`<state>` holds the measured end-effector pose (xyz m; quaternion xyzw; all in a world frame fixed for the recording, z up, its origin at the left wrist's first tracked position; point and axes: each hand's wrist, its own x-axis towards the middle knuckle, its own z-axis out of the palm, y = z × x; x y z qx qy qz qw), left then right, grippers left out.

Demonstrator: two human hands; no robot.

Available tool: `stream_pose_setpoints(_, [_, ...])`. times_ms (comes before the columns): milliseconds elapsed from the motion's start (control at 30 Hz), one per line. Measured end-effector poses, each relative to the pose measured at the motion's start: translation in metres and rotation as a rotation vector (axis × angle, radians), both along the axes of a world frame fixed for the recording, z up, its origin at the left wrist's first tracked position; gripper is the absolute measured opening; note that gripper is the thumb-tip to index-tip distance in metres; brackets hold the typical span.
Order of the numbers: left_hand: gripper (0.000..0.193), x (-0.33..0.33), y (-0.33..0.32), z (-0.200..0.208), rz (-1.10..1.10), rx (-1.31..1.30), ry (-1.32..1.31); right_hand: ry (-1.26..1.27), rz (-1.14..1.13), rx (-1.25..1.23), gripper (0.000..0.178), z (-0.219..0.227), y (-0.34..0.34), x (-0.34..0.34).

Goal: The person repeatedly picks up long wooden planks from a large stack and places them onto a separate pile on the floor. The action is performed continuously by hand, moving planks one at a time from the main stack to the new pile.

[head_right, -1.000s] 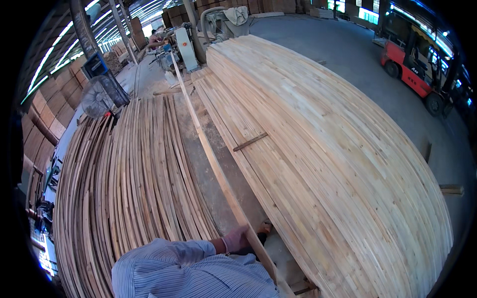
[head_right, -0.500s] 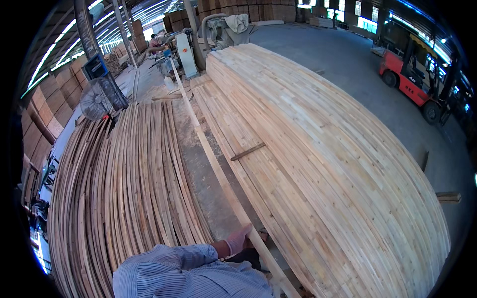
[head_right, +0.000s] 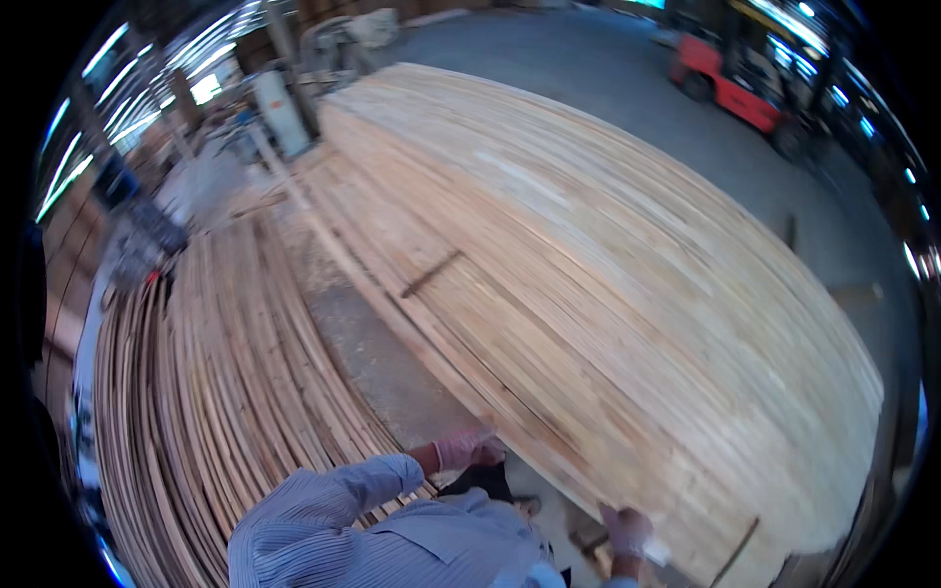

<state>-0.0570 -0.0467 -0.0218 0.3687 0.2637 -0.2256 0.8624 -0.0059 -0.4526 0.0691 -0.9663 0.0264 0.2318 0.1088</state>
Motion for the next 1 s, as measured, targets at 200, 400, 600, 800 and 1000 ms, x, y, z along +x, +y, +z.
stream_pose_setpoints(200, [0.04,-0.012,-0.109,-0.005,-0.134,-0.255,0.077,0.094,0.126,0.185,0.065,-0.003,0.115,0.009])
stream_pose_setpoints(400, [0.04,0.014,-0.013,-0.068,0.291,-0.044,0.163,-0.388,0.235,0.422,0.052,-0.034,0.114,0.01])
stream_pose_setpoints(600, [0.028,0.044,0.102,-0.082,0.571,0.063,0.26,-0.431,0.004,0.416,0.046,-0.055,0.056,0.043])
stream_pose_setpoints(800, [0.033,0.076,0.148,-0.031,0.799,0.263,0.365,-0.447,0.032,0.093,0.058,-0.061,0.038,0.15])
stream_pose_setpoints(1000, [0.039,0.045,0.215,-0.045,0.668,0.213,0.333,-0.621,0.108,-0.107,0.071,-0.069,0.06,0.295])
